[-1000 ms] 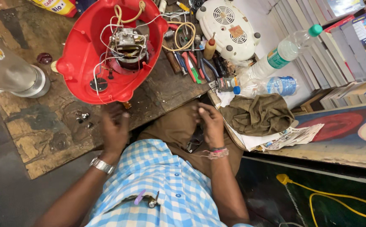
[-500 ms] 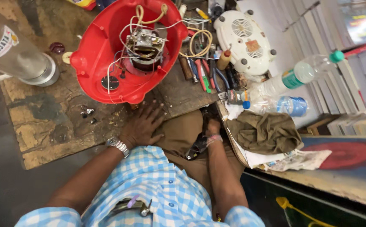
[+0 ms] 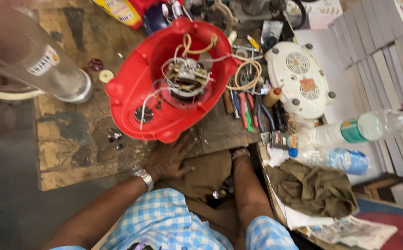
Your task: The person repairs a red ceiling fan housing by manipulating internal wires and components. They use a screwdriver and pliers to adjust connections and secure parts within the motor assembly.
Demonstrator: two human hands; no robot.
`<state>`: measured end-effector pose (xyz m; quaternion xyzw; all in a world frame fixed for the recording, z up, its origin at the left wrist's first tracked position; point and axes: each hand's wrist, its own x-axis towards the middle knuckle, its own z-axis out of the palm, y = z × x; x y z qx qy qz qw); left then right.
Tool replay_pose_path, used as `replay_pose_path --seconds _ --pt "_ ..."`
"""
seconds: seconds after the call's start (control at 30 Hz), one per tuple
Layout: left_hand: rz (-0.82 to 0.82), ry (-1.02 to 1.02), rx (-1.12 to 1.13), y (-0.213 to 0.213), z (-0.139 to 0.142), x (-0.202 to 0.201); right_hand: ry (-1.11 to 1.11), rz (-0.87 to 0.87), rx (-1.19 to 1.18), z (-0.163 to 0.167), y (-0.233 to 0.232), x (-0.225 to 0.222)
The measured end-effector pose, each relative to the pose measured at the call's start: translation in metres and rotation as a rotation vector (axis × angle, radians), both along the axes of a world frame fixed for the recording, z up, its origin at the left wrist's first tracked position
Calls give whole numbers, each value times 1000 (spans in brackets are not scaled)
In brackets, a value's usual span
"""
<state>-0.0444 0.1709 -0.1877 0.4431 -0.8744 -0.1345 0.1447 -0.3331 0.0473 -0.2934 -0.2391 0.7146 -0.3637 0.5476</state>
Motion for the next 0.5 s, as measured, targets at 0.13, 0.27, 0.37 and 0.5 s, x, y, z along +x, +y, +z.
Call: replay_pose_path --seconds 0.13,0.27,0.37,0.5 --pt "-58 5 84 -4 8 1 11 12 -9 5 -14 8" --pt "-63 -28 89 -6 14 3 16 10 -4 2 -21 11" --pt "-40 -32 125 -5 15 4 25 27 -5 -4 -23 13" --pt "-20 -68 109 -3 14 4 33 36 -4 -14 -26 13"
